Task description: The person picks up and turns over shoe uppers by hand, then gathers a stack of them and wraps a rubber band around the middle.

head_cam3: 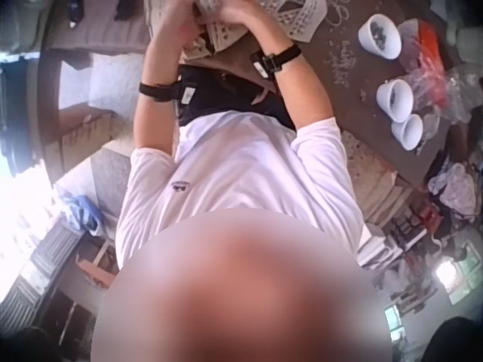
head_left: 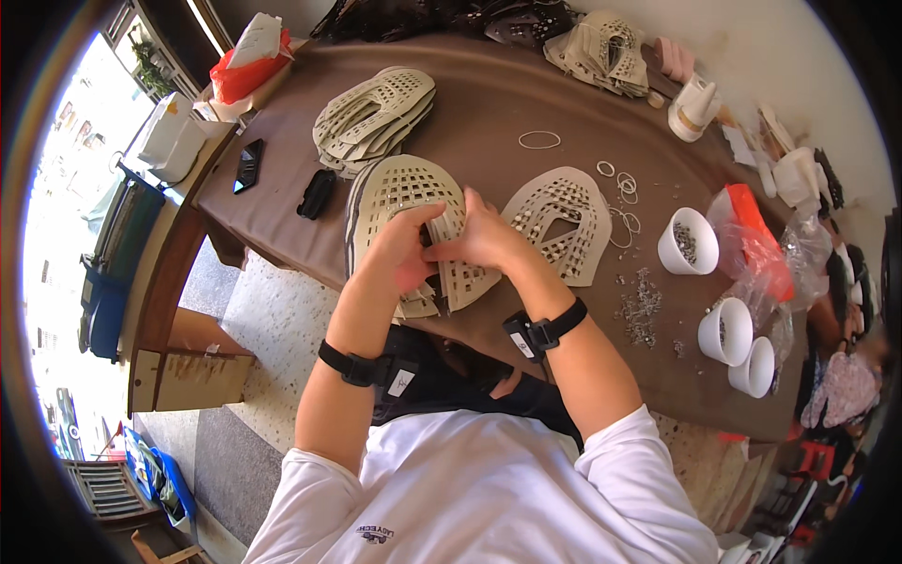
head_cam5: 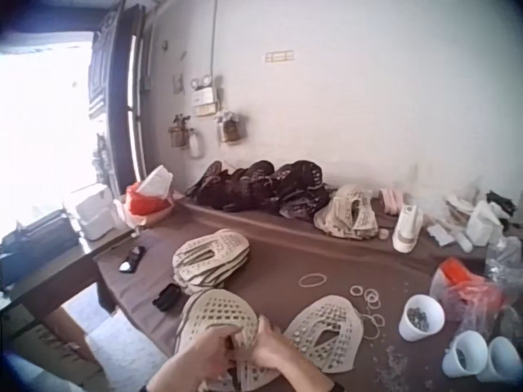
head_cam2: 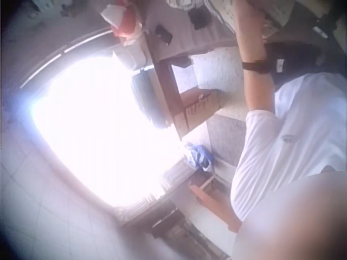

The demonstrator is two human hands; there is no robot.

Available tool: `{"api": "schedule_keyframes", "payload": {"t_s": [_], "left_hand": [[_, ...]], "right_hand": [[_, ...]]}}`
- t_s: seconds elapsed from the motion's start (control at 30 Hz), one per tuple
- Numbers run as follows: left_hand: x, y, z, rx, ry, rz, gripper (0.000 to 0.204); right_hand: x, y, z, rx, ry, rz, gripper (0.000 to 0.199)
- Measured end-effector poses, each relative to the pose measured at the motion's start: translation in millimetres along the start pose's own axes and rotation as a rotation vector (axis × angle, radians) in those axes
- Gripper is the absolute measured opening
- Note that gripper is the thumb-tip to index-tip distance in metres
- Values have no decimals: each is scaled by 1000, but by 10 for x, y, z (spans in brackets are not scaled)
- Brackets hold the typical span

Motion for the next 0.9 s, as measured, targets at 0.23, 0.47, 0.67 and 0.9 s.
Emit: {"api": "schedule_keyframes", "payload": {"t_s": [0.23, 0.47, 0.67, 0.9], "left_hand": [[-172, 153, 85, -26, 8, 3, 39], [-291, 103, 170, 3, -54, -83, 34], [-318, 121, 171, 111, -19, -80, 37], [-240, 3, 144, 152, 0, -121, 38]], "right_hand": [[398, 907, -341, 124, -42, -517, 83], [366, 1298, -1213, 471, -675, -399, 73], [237, 1283, -1339, 411, -606, -521, 60], [-29, 1382, -1893, 135, -500, -590, 58]]}}
Point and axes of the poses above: each hand's wrist, its own x-axis away from the middle knuckle, its own y-axis out of the back of the hand, z = x × y, the point moved 4 cm from there along -x, towards the middle knuckle, and after that the axes turned 7 degrees about x, right-handed, at the moved point
